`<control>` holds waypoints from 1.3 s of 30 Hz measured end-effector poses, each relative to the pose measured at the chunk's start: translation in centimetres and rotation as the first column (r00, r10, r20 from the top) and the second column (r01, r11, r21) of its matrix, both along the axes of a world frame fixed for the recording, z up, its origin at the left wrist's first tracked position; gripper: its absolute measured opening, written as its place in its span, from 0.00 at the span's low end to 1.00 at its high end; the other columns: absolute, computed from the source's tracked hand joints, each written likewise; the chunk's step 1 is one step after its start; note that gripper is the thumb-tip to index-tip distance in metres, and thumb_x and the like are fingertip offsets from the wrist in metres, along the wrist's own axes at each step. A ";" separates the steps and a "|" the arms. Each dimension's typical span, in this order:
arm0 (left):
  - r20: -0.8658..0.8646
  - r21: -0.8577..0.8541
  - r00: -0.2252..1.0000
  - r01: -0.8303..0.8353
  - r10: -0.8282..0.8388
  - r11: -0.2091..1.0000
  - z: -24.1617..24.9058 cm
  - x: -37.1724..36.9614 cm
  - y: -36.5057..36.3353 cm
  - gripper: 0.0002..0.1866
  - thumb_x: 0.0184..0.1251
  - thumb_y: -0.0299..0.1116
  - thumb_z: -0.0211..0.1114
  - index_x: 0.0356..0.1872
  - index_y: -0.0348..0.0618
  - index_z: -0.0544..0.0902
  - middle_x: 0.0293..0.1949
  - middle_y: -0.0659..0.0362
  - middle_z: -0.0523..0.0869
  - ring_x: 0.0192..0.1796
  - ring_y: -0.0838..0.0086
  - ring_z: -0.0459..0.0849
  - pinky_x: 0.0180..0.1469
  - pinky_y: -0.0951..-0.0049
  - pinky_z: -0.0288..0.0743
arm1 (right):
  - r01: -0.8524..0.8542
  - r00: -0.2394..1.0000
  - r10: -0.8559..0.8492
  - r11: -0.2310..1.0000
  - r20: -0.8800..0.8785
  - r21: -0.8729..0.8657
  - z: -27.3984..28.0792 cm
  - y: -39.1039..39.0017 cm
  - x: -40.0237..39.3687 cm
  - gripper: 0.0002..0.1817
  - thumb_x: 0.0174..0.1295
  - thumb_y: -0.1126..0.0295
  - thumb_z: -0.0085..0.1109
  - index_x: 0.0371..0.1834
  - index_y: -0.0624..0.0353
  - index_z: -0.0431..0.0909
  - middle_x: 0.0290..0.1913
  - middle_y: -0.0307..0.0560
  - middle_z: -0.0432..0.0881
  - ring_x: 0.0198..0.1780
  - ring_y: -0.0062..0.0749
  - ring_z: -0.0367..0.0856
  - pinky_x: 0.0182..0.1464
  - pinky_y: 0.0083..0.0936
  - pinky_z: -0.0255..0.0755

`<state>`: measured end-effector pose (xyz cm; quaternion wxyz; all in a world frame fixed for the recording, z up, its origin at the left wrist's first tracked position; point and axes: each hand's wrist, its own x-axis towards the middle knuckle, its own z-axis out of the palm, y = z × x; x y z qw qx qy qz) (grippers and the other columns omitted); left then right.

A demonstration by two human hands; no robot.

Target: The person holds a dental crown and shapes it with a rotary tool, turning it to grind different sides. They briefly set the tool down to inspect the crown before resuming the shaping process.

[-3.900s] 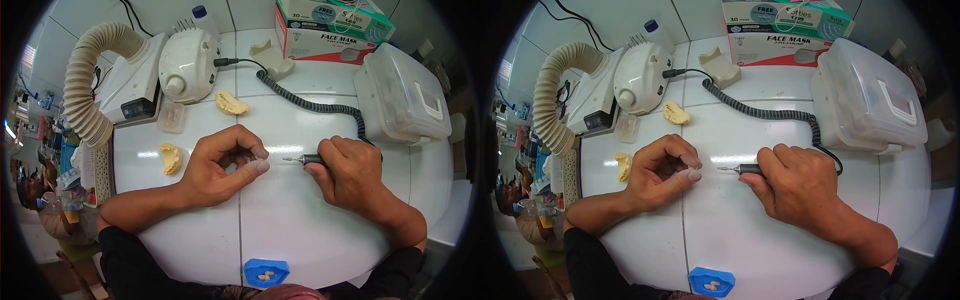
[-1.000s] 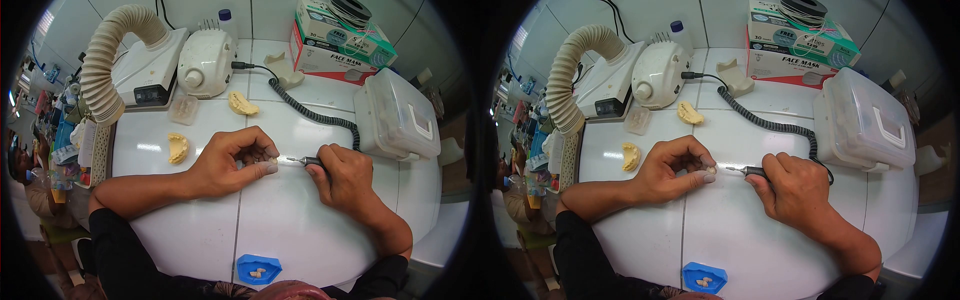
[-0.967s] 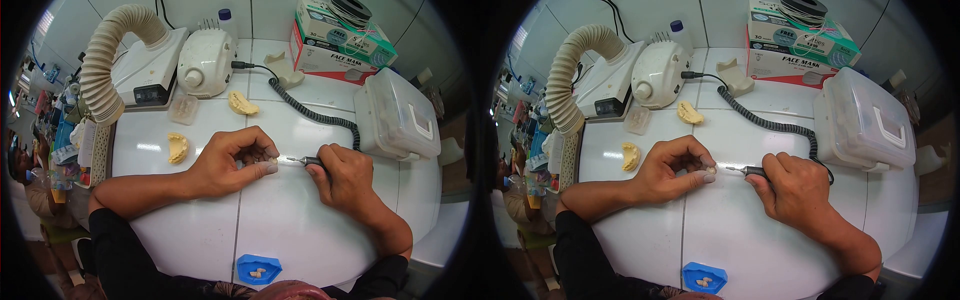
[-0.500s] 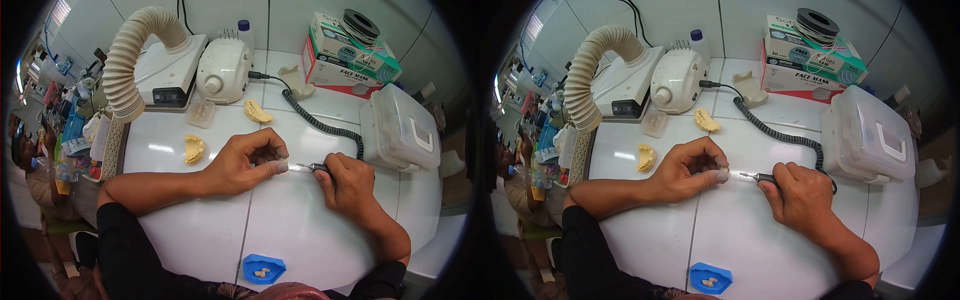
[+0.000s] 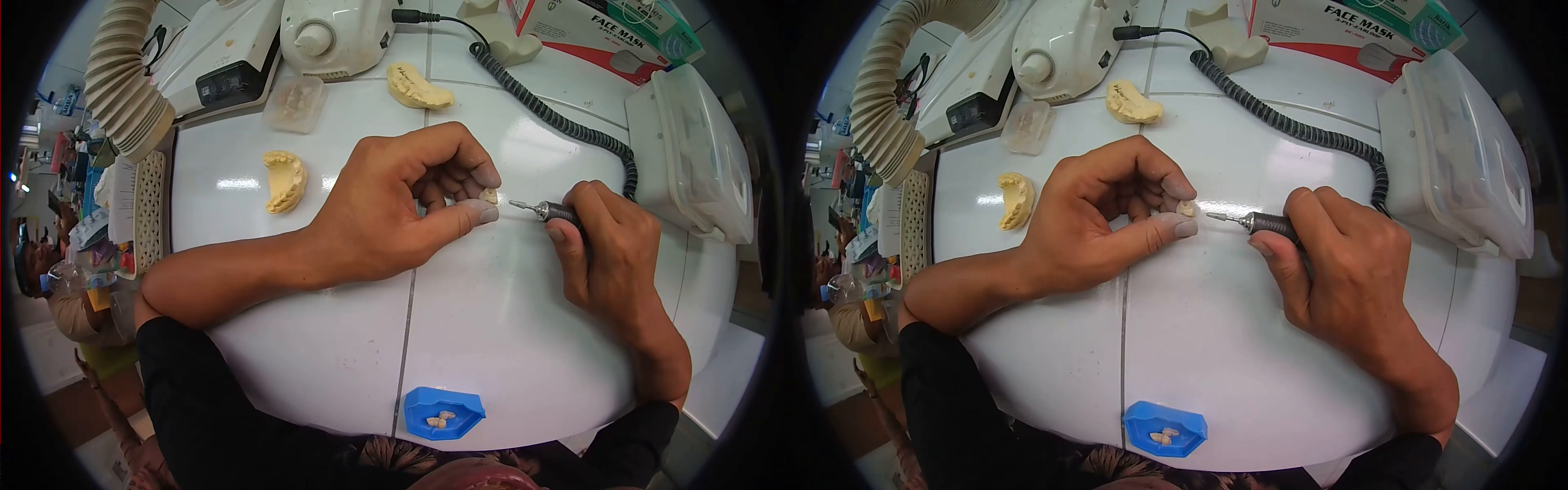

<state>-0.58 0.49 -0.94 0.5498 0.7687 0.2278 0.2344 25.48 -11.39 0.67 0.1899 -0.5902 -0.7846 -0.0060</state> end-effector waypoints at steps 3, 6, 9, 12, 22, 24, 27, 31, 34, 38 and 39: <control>-0.008 0.030 1.000 -0.002 0.002 1.000 0.0 0.0 0.0 0.13 0.75 0.24 0.80 0.55 0.37 0.87 0.48 0.61 0.91 0.48 0.83 0.87 0.45 0.82 0.81 | -0.013 0.999 0.013 1.000 -0.049 -0.009 0.0 0.0 -0.1 0.21 0.79 0.53 0.70 0.37 0.59 0.78 0.26 0.44 0.74 0.22 0.42 0.74 0.26 0.40 0.66; -0.025 0.012 1.000 -0.012 0.012 1.000 0.3 0.2 -0.1 0.13 0.75 0.25 0.80 0.55 0.37 0.87 0.48 0.61 0.92 0.47 0.83 0.88 0.44 0.82 0.80 | -0.012 0.999 0.011 1.000 -0.042 -0.022 0.1 0.0 -0.7 0.21 0.80 0.53 0.69 0.37 0.59 0.78 0.26 0.44 0.74 0.21 0.42 0.74 0.26 0.40 0.66; -0.021 -0.007 1.000 -0.012 0.012 1.000 0.1 0.1 -0.1 0.13 0.74 0.25 0.80 0.54 0.37 0.88 0.47 0.61 0.92 0.47 0.84 0.88 0.44 0.82 0.80 | -0.008 0.999 0.007 1.000 -0.043 -0.021 0.0 0.1 -0.8 0.21 0.81 0.53 0.69 0.36 0.59 0.77 0.26 0.45 0.74 0.21 0.42 0.75 0.25 0.39 0.66; -0.027 0.018 1.000 -0.014 0.014 1.000 0.2 0.2 -0.1 0.13 0.75 0.25 0.80 0.54 0.37 0.88 0.46 0.61 0.92 0.47 0.84 0.88 0.44 0.82 0.81 | -0.010 0.998 0.009 0.999 -0.059 -0.032 0.1 0.1 -0.7 0.21 0.81 0.54 0.69 0.36 0.58 0.77 0.26 0.45 0.75 0.21 0.42 0.75 0.25 0.39 0.66; -0.036 -0.014 0.999 -0.014 0.013 1.000 0.2 0.1 -0.2 0.13 0.75 0.27 0.82 0.54 0.37 0.88 0.44 0.62 0.90 0.45 0.85 0.86 0.47 0.83 0.80 | 0.012 1.000 -0.012 0.999 -0.021 -0.034 -0.1 0.1 -0.8 0.22 0.83 0.52 0.66 0.36 0.58 0.77 0.25 0.44 0.75 0.20 0.43 0.75 0.24 0.40 0.66; -0.044 -0.004 0.999 -0.013 0.012 1.000 0.2 0.1 -0.2 0.13 0.75 0.27 0.82 0.54 0.37 0.88 0.44 0.63 0.90 0.45 0.86 0.86 0.47 0.83 0.80 | 0.017 1.000 -0.017 1.000 -0.007 -0.016 -0.2 0.2 -0.9 0.22 0.83 0.52 0.66 0.36 0.58 0.76 0.25 0.44 0.75 0.20 0.43 0.75 0.24 0.40 0.65; -0.068 0.016 0.998 -0.012 0.013 1.000 0.3 0.1 -0.1 0.14 0.74 0.28 0.83 0.53 0.36 0.89 0.44 0.63 0.91 0.44 0.86 0.86 0.46 0.83 0.79 | 0.021 1.000 -0.022 0.999 -0.004 -0.038 -0.1 0.2 -0.9 0.23 0.83 0.51 0.66 0.35 0.57 0.76 0.25 0.44 0.75 0.20 0.43 0.75 0.24 0.40 0.65; -0.078 -0.004 0.997 -0.022 0.021 1.000 0.4 0.2 -0.1 0.14 0.75 0.29 0.83 0.54 0.36 0.90 0.44 0.63 0.91 0.44 0.86 0.85 0.45 0.83 0.79 | 0.019 1.000 -0.019 1.000 0.014 -0.020 -0.2 0.4 -0.9 0.23 0.83 0.50 0.66 0.35 0.57 0.76 0.25 0.44 0.74 0.21 0.42 0.74 0.25 0.40 0.65; -0.073 -0.033 0.997 -0.020 0.018 0.999 0.3 0.2 -0.1 0.14 0.75 0.28 0.83 0.54 0.35 0.90 0.44 0.63 0.91 0.43 0.86 0.86 0.45 0.83 0.80 | 0.022 0.999 -0.022 0.999 0.029 -0.023 -0.2 0.3 -1.0 0.24 0.83 0.49 0.65 0.35 0.57 0.76 0.25 0.44 0.74 0.21 0.41 0.74 0.25 0.39 0.65; -0.108 -0.061 0.994 -0.033 0.027 0.998 0.6 0.2 -0.1 0.14 0.75 0.28 0.82 0.54 0.35 0.90 0.45 0.62 0.92 0.45 0.85 0.87 0.46 0.84 0.81 | 0.023 0.998 -0.022 1.000 0.056 -0.018 -0.1 0.3 -1.2 0.24 0.82 0.48 0.65 0.35 0.56 0.76 0.25 0.43 0.73 0.21 0.40 0.74 0.25 0.39 0.66; -0.118 -0.063 0.993 -0.038 0.030 0.997 0.6 0.3 -0.2 0.13 0.75 0.28 0.82 0.54 0.35 0.90 0.45 0.62 0.93 0.45 0.85 0.88 0.46 0.84 0.81 | 0.023 0.998 -0.022 1.000 0.062 -0.017 -0.1 0.3 -1.2 0.24 0.82 0.48 0.65 0.35 0.56 0.76 0.25 0.43 0.73 0.21 0.40 0.74 0.25 0.38 0.66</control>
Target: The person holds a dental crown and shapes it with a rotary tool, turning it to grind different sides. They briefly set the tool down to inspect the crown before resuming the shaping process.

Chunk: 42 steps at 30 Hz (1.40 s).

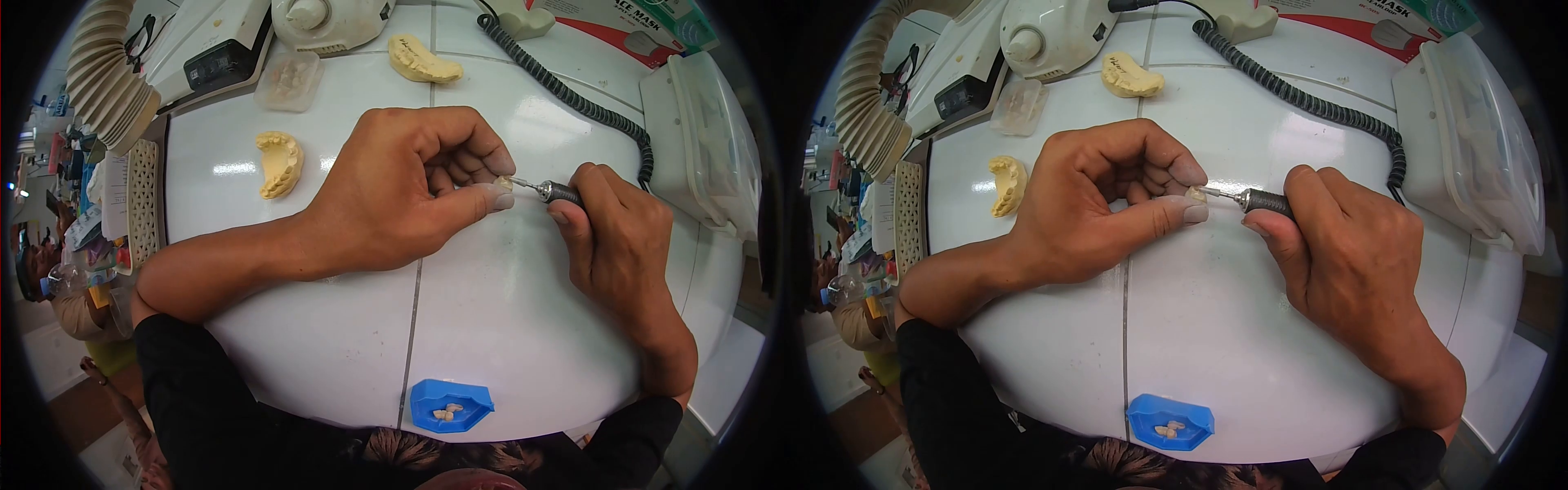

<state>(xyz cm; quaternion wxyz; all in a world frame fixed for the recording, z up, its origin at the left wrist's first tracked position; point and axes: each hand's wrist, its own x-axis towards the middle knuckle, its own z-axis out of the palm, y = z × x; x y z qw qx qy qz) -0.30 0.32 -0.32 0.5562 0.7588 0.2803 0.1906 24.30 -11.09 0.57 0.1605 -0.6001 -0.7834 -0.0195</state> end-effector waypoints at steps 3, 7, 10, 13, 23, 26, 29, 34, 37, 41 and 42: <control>-0.007 -0.001 1.000 0.007 -0.007 1.000 0.1 0.0 0.0 0.13 0.75 0.27 0.82 0.54 0.35 0.90 0.46 0.61 0.93 0.46 0.85 0.88 0.47 0.84 0.82 | -0.004 1.000 0.004 1.000 0.002 0.006 -0.1 0.0 0.0 0.25 0.82 0.47 0.65 0.35 0.56 0.76 0.26 0.43 0.73 0.21 0.39 0.75 0.25 0.38 0.66; -0.024 0.014 1.000 0.006 -0.006 1.000 0.2 0.0 0.0 0.13 0.75 0.28 0.82 0.54 0.36 0.90 0.45 0.62 0.93 0.45 0.85 0.88 0.46 0.84 0.81 | -0.002 1.000 0.002 1.000 0.030 -0.007 0.0 -0.1 0.0 0.25 0.82 0.47 0.65 0.35 0.56 0.76 0.25 0.42 0.73 0.22 0.39 0.75 0.25 0.38 0.67; -0.032 0.032 0.999 0.014 -0.013 0.999 0.2 0.0 0.1 0.13 0.74 0.28 0.82 0.54 0.36 0.91 0.45 0.62 0.93 0.45 0.85 0.87 0.46 0.83 0.80 | 0.001 0.999 0.000 1.000 0.035 -0.013 0.1 0.0 0.0 0.25 0.82 0.47 0.65 0.34 0.56 0.76 0.26 0.42 0.73 0.22 0.39 0.75 0.25 0.38 0.67; -0.034 0.024 0.999 0.014 -0.013 1.000 0.2 0.0 0.0 0.13 0.74 0.29 0.82 0.53 0.36 0.91 0.45 0.63 0.93 0.45 0.85 0.87 0.46 0.83 0.80 | -0.002 0.999 0.003 1.000 0.046 -0.018 0.1 -0.1 0.0 0.25 0.81 0.46 0.66 0.34 0.56 0.76 0.26 0.42 0.73 0.22 0.39 0.75 0.26 0.38 0.67; -0.039 0.036 0.999 0.015 -0.014 0.999 0.2 0.0 -0.1 0.12 0.74 0.29 0.82 0.52 0.36 0.91 0.44 0.64 0.92 0.45 0.85 0.85 0.46 0.82 0.79 | -0.026 1.000 0.026 1.000 0.013 0.015 -0.3 -0.2 0.3 0.25 0.81 0.47 0.66 0.34 0.55 0.76 0.26 0.42 0.73 0.21 0.40 0.74 0.25 0.38 0.66; -0.022 0.056 1.000 0.023 -0.022 0.998 0.0 0.3 -0.1 0.12 0.75 0.29 0.81 0.53 0.37 0.91 0.44 0.64 0.91 0.45 0.85 0.85 0.46 0.81 0.79 | -0.024 0.999 0.025 0.998 -0.024 0.056 -0.5 -0.4 0.6 0.24 0.82 0.49 0.66 0.33 0.55 0.75 0.25 0.42 0.74 0.20 0.41 0.74 0.25 0.39 0.66; 0.016 0.067 1.000 0.004 -0.005 0.998 -0.3 0.5 -0.1 0.12 0.76 0.29 0.80 0.54 0.38 0.90 0.44 0.64 0.91 0.45 0.84 0.85 0.47 0.81 0.79 | -0.003 0.998 0.009 0.996 -0.068 0.092 -0.6 -0.4 0.6 0.22 0.83 0.52 0.65 0.33 0.55 0.75 0.24 0.43 0.75 0.19 0.42 0.74 0.24 0.40 0.65; 0.028 0.053 0.999 -0.039 0.038 0.998 -0.1 0.3 -0.2 0.11 0.78 0.28 0.79 0.55 0.38 0.90 0.46 0.63 0.91 0.47 0.84 0.87 0.49 0.80 0.81 | 0.045 0.990 -0.025 0.989 -0.135 0.143 -1.2 -0.6 0.5 0.21 0.84 0.55 0.62 0.33 0.56 0.75 0.23 0.46 0.78 0.21 0.47 0.78 0.25 0.43 0.66; 0.112 0.106 0.993 -0.048 0.036 0.993 -1.3 0.3 0.1 0.10 0.80 0.28 0.77 0.56 0.38 0.90 0.48 0.63 0.92 0.48 0.84 0.88 0.50 0.79 0.83 | 0.096 0.990 -0.078 0.983 -0.119 0.157 -1.1 -0.4 0.3 0.22 0.85 0.54 0.60 0.33 0.56 0.77 0.23 0.48 0.80 0.23 0.50 0.80 0.26 0.46 0.69; 0.139 0.038 0.990 -0.013 0.007 0.999 -1.5 0.3 0.5 0.11 0.83 0.29 0.74 0.59 0.39 0.87 0.54 0.59 0.95 0.56 0.78 0.94 0.51 0.78 0.85 | 0.227 0.971 -0.212 0.963 -0.113 0.142 -1.3 -0.2 -0.5 0.24 0.86 0.50 0.59 0.32 0.55 0.82 0.21 0.49 0.83 0.24 0.52 0.83 0.27 0.48 0.72; 0.174 -0.010 0.985 -0.003 0.004 1.000 -1.7 0.3 0.6 0.12 0.83 0.30 0.74 0.59 0.40 0.86 0.56 0.58 0.95 0.58 0.74 0.95 0.50 0.77 0.85 | 0.268 0.961 -0.256 0.955 -0.108 0.128 -1.3 -0.3 -0.7 0.25 0.86 0.49 0.58 0.32 0.54 0.84 0.20 0.48 0.83 0.23 0.52 0.84 0.27 0.48 0.72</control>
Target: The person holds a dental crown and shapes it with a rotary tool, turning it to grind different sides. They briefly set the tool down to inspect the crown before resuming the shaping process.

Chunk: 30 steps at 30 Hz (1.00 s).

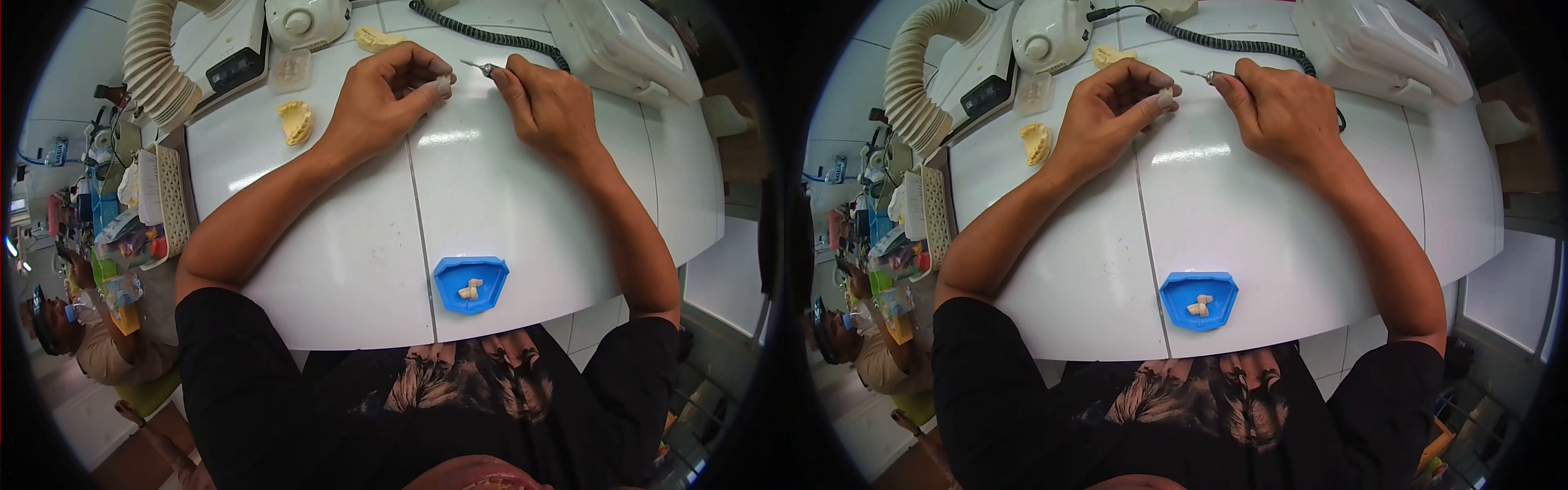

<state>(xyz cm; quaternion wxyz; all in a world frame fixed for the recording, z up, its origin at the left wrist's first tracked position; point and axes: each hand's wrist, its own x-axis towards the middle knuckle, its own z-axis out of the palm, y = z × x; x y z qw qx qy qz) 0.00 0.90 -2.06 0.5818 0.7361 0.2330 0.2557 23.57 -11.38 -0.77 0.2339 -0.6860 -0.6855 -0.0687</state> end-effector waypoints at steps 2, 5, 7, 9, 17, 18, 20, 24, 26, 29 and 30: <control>0.043 -0.072 0.999 -0.017 0.020 0.997 0.6 -0.1 -0.4 0.12 0.82 0.28 0.73 0.59 0.36 0.86 0.53 0.55 0.94 0.55 0.73 0.95 0.59 0.73 0.89 | 0.050 0.999 -0.050 0.999 0.018 0.000 -0.2 0.1 -0.4 0.26 0.86 0.48 0.58 0.32 0.53 0.85 0.19 0.48 0.82 0.23 0.51 0.84 0.26 0.48 0.72; 0.076 -0.090 0.997 -0.003 0.010 0.996 0.4 -0.2 -0.2 0.12 0.83 0.30 0.73 0.59 0.37 0.85 0.52 0.56 0.94 0.57 0.72 0.96 0.57 0.73 0.88 | 0.113 0.993 -0.113 0.994 0.034 0.013 -0.2 0.4 -0.8 0.26 0.86 0.47 0.58 0.31 0.53 0.85 0.19 0.47 0.83 0.23 0.50 0.84 0.26 0.47 0.71; 0.089 -0.081 0.996 0.000 0.008 0.997 0.5 -0.3 0.0 0.11 0.83 0.31 0.72 0.59 0.38 0.85 0.51 0.57 0.93 0.55 0.73 0.96 0.55 0.74 0.87 | 0.154 0.987 -0.155 0.988 0.039 0.013 -0.2 0.3 -1.2 0.27 0.86 0.47 0.58 0.30 0.53 0.85 0.19 0.47 0.83 0.23 0.50 0.84 0.25 0.47 0.71; 0.091 -0.087 0.996 0.007 0.001 0.996 0.6 -0.3 0.0 0.11 0.84 0.31 0.71 0.58 0.40 0.85 0.51 0.59 0.91 0.53 0.75 0.96 0.50 0.76 0.84 | 0.167 0.986 -0.167 0.986 0.011 0.011 -0.2 0.0 -1.5 0.27 0.86 0.47 0.58 0.31 0.53 0.84 0.20 0.47 0.83 0.23 0.49 0.84 0.25 0.46 0.71; 0.096 -0.097 0.995 0.019 -0.010 0.995 0.7 -0.4 0.4 0.11 0.83 0.29 0.68 0.60 0.40 0.85 0.50 0.60 0.90 0.50 0.76 0.94 0.43 0.76 0.79 | 0.123 0.992 -0.122 0.990 -0.017 0.067 -0.4 -0.9 -1.1 0.18 0.85 0.51 0.63 0.42 0.53 0.82 0.27 0.44 0.85 0.23 0.45 0.82 0.26 0.44 0.71; 0.080 -0.103 0.997 0.016 -0.008 0.995 0.8 -0.4 0.3 0.11 0.83 0.28 0.67 0.60 0.40 0.85 0.50 0.59 0.89 0.49 0.76 0.94 0.42 0.76 0.79 | 0.142 0.989 -0.144 0.987 0.017 0.069 -0.3 -1.1 -0.9 0.17 0.84 0.51 0.64 0.44 0.52 0.83 0.28 0.43 0.84 0.25 0.44 0.82 0.29 0.43 0.73; 0.087 -0.095 0.996 0.023 -0.014 0.995 0.5 -0.5 0.3 0.10 0.84 0.28 0.65 0.60 0.41 0.84 0.50 0.59 0.89 0.49 0.76 0.94 0.42 0.76 0.79 | 0.178 0.979 -0.183 0.982 0.084 0.070 0.0 -1.6 -0.6 0.14 0.82 0.52 0.67 0.48 0.52 0.85 0.30 0.43 0.82 0.29 0.43 0.84 0.34 0.42 0.77; 0.104 -0.145 0.994 0.040 -0.025 0.989 0.5 -0.4 0.5 0.10 0.85 0.28 0.63 0.60 0.40 0.84 0.50 0.60 0.87 0.48 0.77 0.93 0.41 0.77 0.78 | 0.211 0.970 -0.213 0.977 0.117 0.022 0.3 -2.0 0.1 0.14 0.77 0.56 0.73 0.54 0.51 0.86 0.40 0.47 0.82 0.42 0.46 0.85 0.48 0.44 0.78; 0.089 -0.135 0.996 0.030 -0.018 0.990 1.0 -0.1 0.8 0.10 0.85 0.29 0.64 0.59 0.40 0.83 0.50 0.60 0.87 0.48 0.77 0.93 0.40 0.79 0.77 | 0.206 0.972 -0.204 0.979 0.115 0.000 0.0 -2.2 -0.1 0.14 0.75 0.58 0.75 0.56 0.51 0.86 0.45 0.50 0.82 0.47 0.48 0.84 0.53 0.45 0.78; 0.097 -0.133 0.995 0.024 -0.011 0.991 0.0 -0.5 -0.3 0.09 0.86 0.30 0.65 0.59 0.41 0.83 0.50 0.61 0.86 0.47 0.79 0.93 0.38 0.80 0.74 | 0.186 0.980 -0.182 0.981 0.084 -0.054 -0.8 -2.6 -0.6 0.16 0.71 0.61 0.78 0.58 0.51 0.87 0.47 0.51 0.81 0.52 0.49 0.83 0.53 0.45 0.78; 0.137 -0.092 0.990 0.028 -0.015 0.995 0.3 0.1 0.2 0.09 0.86 0.31 0.66 0.59 0.41 0.83 0.50 0.62 0.86 0.46 0.79 0.92 0.37 0.81 0.73 | 0.188 0.977 -0.184 0.982 0.107 -0.031 -0.1 -2.2 -0.3 0.17 0.71 0.62 0.79 0.58 0.51 0.88 0.47 0.50 0.81 0.52 0.49 0.83 0.53 0.45 0.78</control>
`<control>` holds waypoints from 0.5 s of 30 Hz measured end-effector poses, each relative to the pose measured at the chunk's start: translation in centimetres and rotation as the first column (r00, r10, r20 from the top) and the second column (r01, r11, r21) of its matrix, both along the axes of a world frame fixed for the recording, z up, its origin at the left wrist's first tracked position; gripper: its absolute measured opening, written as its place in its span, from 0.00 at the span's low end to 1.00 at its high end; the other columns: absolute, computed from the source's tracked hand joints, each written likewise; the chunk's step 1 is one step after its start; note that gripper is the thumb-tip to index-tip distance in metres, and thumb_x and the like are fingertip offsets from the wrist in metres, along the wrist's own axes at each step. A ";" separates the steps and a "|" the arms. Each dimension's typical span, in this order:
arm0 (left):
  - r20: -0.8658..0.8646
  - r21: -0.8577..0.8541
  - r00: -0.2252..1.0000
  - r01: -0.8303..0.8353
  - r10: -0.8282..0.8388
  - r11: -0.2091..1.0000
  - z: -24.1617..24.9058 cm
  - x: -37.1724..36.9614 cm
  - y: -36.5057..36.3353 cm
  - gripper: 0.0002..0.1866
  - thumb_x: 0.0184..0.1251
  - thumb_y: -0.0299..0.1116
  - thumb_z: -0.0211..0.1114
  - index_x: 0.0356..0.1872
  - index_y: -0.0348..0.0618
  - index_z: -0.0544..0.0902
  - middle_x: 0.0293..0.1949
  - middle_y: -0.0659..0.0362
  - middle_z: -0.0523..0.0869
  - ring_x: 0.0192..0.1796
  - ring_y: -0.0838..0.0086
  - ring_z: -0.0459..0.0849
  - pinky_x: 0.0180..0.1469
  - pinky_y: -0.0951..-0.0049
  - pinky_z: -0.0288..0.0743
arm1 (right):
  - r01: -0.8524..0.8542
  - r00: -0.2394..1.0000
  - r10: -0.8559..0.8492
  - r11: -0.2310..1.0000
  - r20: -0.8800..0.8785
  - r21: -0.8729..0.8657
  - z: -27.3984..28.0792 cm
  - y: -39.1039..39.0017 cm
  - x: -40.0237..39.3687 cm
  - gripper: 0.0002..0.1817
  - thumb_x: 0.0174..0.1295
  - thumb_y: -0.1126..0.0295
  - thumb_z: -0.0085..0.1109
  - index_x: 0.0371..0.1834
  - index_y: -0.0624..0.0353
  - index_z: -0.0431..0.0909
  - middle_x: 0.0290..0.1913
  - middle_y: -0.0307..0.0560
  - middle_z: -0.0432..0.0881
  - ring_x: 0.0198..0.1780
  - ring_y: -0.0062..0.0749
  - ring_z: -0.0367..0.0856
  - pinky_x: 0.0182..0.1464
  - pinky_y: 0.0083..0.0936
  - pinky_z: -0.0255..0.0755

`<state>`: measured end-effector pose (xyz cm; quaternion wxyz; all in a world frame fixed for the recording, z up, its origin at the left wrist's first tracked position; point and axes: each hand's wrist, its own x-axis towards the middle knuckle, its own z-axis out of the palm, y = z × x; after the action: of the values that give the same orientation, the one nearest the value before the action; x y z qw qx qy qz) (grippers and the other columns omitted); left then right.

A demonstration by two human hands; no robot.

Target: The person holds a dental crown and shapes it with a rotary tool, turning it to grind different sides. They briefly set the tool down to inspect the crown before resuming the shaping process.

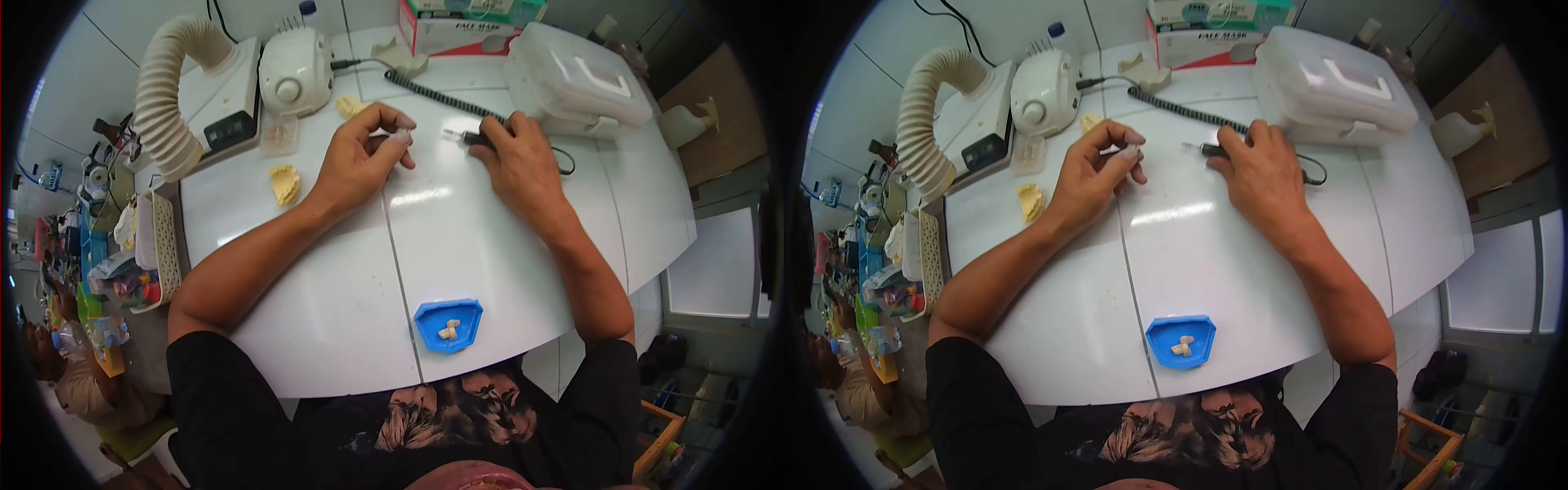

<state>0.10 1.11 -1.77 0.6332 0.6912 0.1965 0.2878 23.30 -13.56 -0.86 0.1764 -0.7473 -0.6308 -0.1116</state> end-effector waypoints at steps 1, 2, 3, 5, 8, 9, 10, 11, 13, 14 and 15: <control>0.010 0.000 1.000 0.005 -0.005 1.000 -0.4 0.1 0.2 0.10 0.86 0.32 0.68 0.59 0.42 0.83 0.50 0.63 0.86 0.46 0.81 0.92 0.37 0.80 0.73 | -0.049 0.998 0.047 0.997 0.038 0.066 0.3 0.3 0.6 0.17 0.70 0.62 0.79 0.58 0.51 0.88 0.47 0.50 0.81 0.53 0.50 0.82 0.53 0.46 0.78; -0.001 0.016 1.000 0.007 -0.007 1.000 -0.5 0.4 0.5 0.10 0.86 0.32 0.68 0.59 0.43 0.83 0.51 0.63 0.86 0.45 0.82 0.92 0.37 0.81 0.73 | -0.104 0.993 0.097 0.989 0.072 0.107 0.7 -0.3 0.4 0.17 0.70 0.62 0.79 0.58 0.51 0.88 0.47 0.50 0.81 0.54 0.50 0.82 0.53 0.46 0.78; -0.005 0.000 1.000 0.001 -0.001 1.000 -0.2 0.4 0.2 0.10 0.85 0.30 0.67 0.59 0.40 0.83 0.51 0.61 0.86 0.45 0.80 0.91 0.41 0.80 0.75 | -0.122 0.988 0.101 0.974 0.115 0.190 2.6 -0.6 -0.9 0.19 0.72 0.66 0.77 0.64 0.49 0.89 0.46 0.49 0.81 0.50 0.45 0.83 0.51 0.44 0.78; 0.004 0.053 0.999 -0.033 0.033 0.998 -0.4 0.4 1.0 0.10 0.85 0.28 0.65 0.59 0.37 0.83 0.52 0.59 0.85 0.44 0.79 0.91 0.43 0.79 0.77 | -0.239 0.970 0.244 0.957 -0.008 0.167 7.9 -3.1 -4.0 0.29 0.73 0.73 0.71 0.77 0.39 0.85 0.40 0.43 0.80 0.41 0.36 0.82 0.44 0.38 0.78; -0.023 -0.030 0.999 -0.048 0.047 0.998 -0.3 0.6 0.1 0.09 0.84 0.28 0.66 0.58 0.37 0.83 0.51 0.59 0.86 0.42 0.80 0.90 0.40 0.79 0.76 | -0.470 0.883 0.469 0.881 0.026 0.062 15.6 -9.0 -10.0 0.39 0.69 0.76 0.71 0.81 0.22 0.83 0.26 0.33 0.72 0.27 0.26 0.74 0.30 0.32 0.73; -0.013 -0.003 0.998 -0.053 0.053 0.999 -0.3 0.5 0.0 0.09 0.84 0.28 0.66 0.58 0.37 0.84 0.51 0.59 0.86 0.42 0.80 0.90 0.39 0.79 0.76 | -0.548 0.828 0.554 0.832 -0.087 0.080 15.9 -10.9 -10.4 0.36 0.69 0.74 0.73 0.78 0.26 0.87 0.26 0.32 0.74 0.25 0.25 0.75 0.28 0.32 0.73; -0.002 0.019 0.998 -0.060 0.060 0.998 -0.6 0.3 0.1 0.09 0.84 0.29 0.66 0.58 0.37 0.84 0.50 0.59 0.86 0.42 0.80 0.89 0.39 0.79 0.76 | -0.596 0.776 0.594 0.800 -0.213 0.061 15.8 -13.2 -10.5 0.31 0.68 0.71 0.75 0.75 0.36 0.90 0.26 0.33 0.77 0.25 0.24 0.78 0.27 0.31 0.74; 0.008 0.043 0.997 -0.071 0.070 0.997 -0.7 0.2 -0.2 0.10 0.85 0.32 0.68 0.58 0.41 0.84 0.46 0.63 0.86 0.41 0.82 0.89 0.38 0.80 0.74 | -0.659 0.719 0.594 0.747 -0.361 -0.086 15.4 -16.1 -9.7 0.27 0.75 0.66 0.67 0.77 0.47 0.86 0.33 0.36 0.78 0.31 0.29 0.83 0.29 0.33 0.77; -0.004 0.064 0.999 -0.041 0.042 0.997 -0.9 0.1 -0.3 0.10 0.85 0.33 0.68 0.58 0.41 0.84 0.46 0.63 0.86 0.41 0.82 0.88 0.38 0.79 0.73 | -0.838 0.516 0.464 0.447 -0.720 -0.313 12.2 -21.0 -7.6 0.19 0.82 0.65 0.63 0.70 0.56 0.87 0.45 0.50 0.91 0.44 0.43 0.95 0.37 0.39 0.88; 0.000 0.074 0.999 -0.042 0.042 0.996 -0.8 0.1 -0.4 0.10 0.85 0.33 0.68 0.58 0.40 0.84 0.47 0.63 0.86 0.41 0.82 0.88 0.38 0.79 0.73 | -0.876 0.456 0.231 0.285 -0.859 -0.388 9.2 -22.7 -7.0 0.19 0.85 0.65 0.58 0.71 0.58 0.86 0.52 0.57 0.93 0.50 0.54 0.94 0.47 0.45 0.90; -0.044 0.058 0.998 -0.037 0.040 0.998 0.0 0.0 -0.7 0.11 0.84 0.33 0.69 0.57 0.39 0.84 0.47 0.62 0.85 0.41 0.81 0.88 0.40 0.77 0.75 | -0.851 0.458 -0.011 0.282 -0.889 -0.443 4.9 -24.6 -7.0 0.18 0.86 0.65 0.55 0.70 0.61 0.85 0.53 0.60 0.93 0.53 0.60 0.93 0.54 0.50 0.87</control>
<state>0.14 0.37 -1.75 0.6029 0.7115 0.2157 0.2895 16.27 -38.20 4.04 0.0350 -0.4526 -0.6438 0.6160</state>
